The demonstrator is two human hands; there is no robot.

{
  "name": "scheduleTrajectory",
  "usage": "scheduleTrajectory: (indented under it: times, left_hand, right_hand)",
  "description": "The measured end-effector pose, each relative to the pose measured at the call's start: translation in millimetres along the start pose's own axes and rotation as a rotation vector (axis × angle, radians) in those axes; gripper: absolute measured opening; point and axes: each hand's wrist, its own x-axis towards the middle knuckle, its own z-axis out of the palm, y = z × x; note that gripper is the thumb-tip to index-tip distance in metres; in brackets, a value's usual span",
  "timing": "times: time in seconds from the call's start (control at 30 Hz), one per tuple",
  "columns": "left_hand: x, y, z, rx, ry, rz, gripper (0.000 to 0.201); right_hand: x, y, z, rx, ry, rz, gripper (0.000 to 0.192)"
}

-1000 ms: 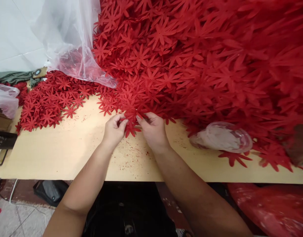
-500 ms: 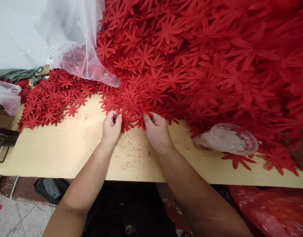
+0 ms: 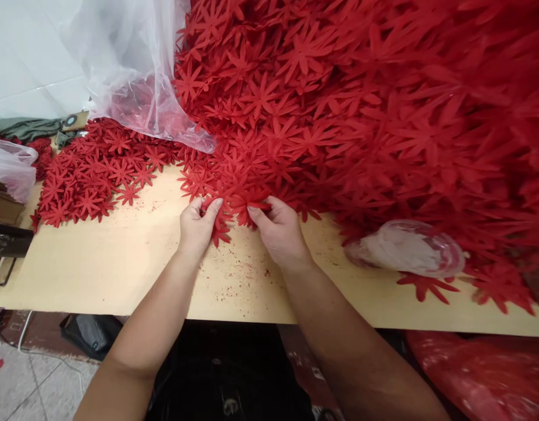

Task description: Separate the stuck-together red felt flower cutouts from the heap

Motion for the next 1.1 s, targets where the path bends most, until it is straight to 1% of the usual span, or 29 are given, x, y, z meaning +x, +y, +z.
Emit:
scheduleTrajectory:
  times: [0.07,0.13,0.17,0.23,0.3,0.33,0.37,0.4,0.5,0.53,0.57,0.63,0.7,0.77,0.83,0.9,0.97,1.03,1.1]
  left_hand:
    - [2.3,-0.6,-0.6,-0.002,0.014,0.019,0.016]
    - [5.0,-1.6,-1.5,0.013,0.023,0.039,0.012]
    - [6.1,-1.8,-2.3,0.035,0.035,0.064,0.014]
    - [6.7,-0.6,-4.7,0.104,0.073,0.160,0.023]
    - [4.1,2.9,-7.3,0.188,0.103,0.292,0.025]
    - [1.6,5.3,-8.3,0.222,0.093,0.348,0.024]
    - [-1.5,7.7,-8.7,0.241,0.057,0.381,0.023]
    - [-5.0,9.8,-8.4,0.247,-0.002,0.387,0.023]
    - [-14.4,11.9,-3.5,0.224,-0.213,0.296,0.030]
    - [-16.1,11.1,-1.0,0.217,-0.253,0.264,0.031]
    - [-16.8,9.7,1.4,0.208,-0.265,0.242,0.030]
    - [-15.8,6.1,4.9,0.172,-0.228,0.194,0.019]
    - [-13.0,3.0,6.0,0.121,-0.170,0.102,0.008]
    - [-10.8,0.9,5.6,0.095,-0.138,0.015,0.007]
    - [-10.6,-0.2,5.7,0.116,-0.136,0.002,0.012]
    - [-12.3,-0.5,7.2,0.150,-0.143,0.031,0.016]
    - [-14.7,0.3,9.9,0.157,-0.153,0.040,0.019]
    - [-16.5,2.2,12.4,0.117,-0.177,0.009,0.016]
    - [-17.2,4.5,13.5,0.055,-0.221,-0.040,0.010]
  right_hand:
    - [-0.7,-0.5,-1.1,-0.034,-0.021,-0.003,0.036]
    - [-1.3,0.4,-3.2,-0.067,-0.006,0.019,0.046]
    - [-1.6,1.0,-4.4,-0.076,0.012,0.032,0.050]
    - [-1.8,2.0,-6.2,-0.065,0.047,0.050,0.053]
    - [-1.5,2.1,-6.2,-0.039,0.046,0.053,0.053]
    - [-1.3,2.0,-5.4,-0.031,0.038,0.051,0.052]
    - [-1.0,1.8,-4.2,-0.029,0.028,0.049,0.050]
    - [-0.7,1.6,-2.7,-0.030,0.018,0.046,0.048]
    - [-0.9,1.9,1.5,-0.005,-0.017,0.028,0.043]
    - [-1.3,2.2,2.4,0.013,-0.034,0.016,0.042]
    - [-1.8,2.5,2.9,0.035,-0.054,0.005,0.041]
    - [-2.8,3.0,3.2,0.071,-0.118,0.011,0.040]
    - [-3.4,3.1,3.3,0.087,-0.190,0.046,0.039]
    - [-3.4,3.4,4.0,0.094,-0.209,0.065,0.040]
    - [-3.1,4.0,4.9,0.096,-0.162,0.056,0.041]
    - [-2.6,4.9,4.9,0.079,-0.108,0.046,0.042]
    - [-2.1,6.1,3.5,0.032,-0.080,0.034,0.044]
    - [-1.3,7.6,1.3,-0.016,-0.051,0.011,0.047]
    - [-0.4,9.4,-0.3,-0.022,-0.004,-0.003,0.045]
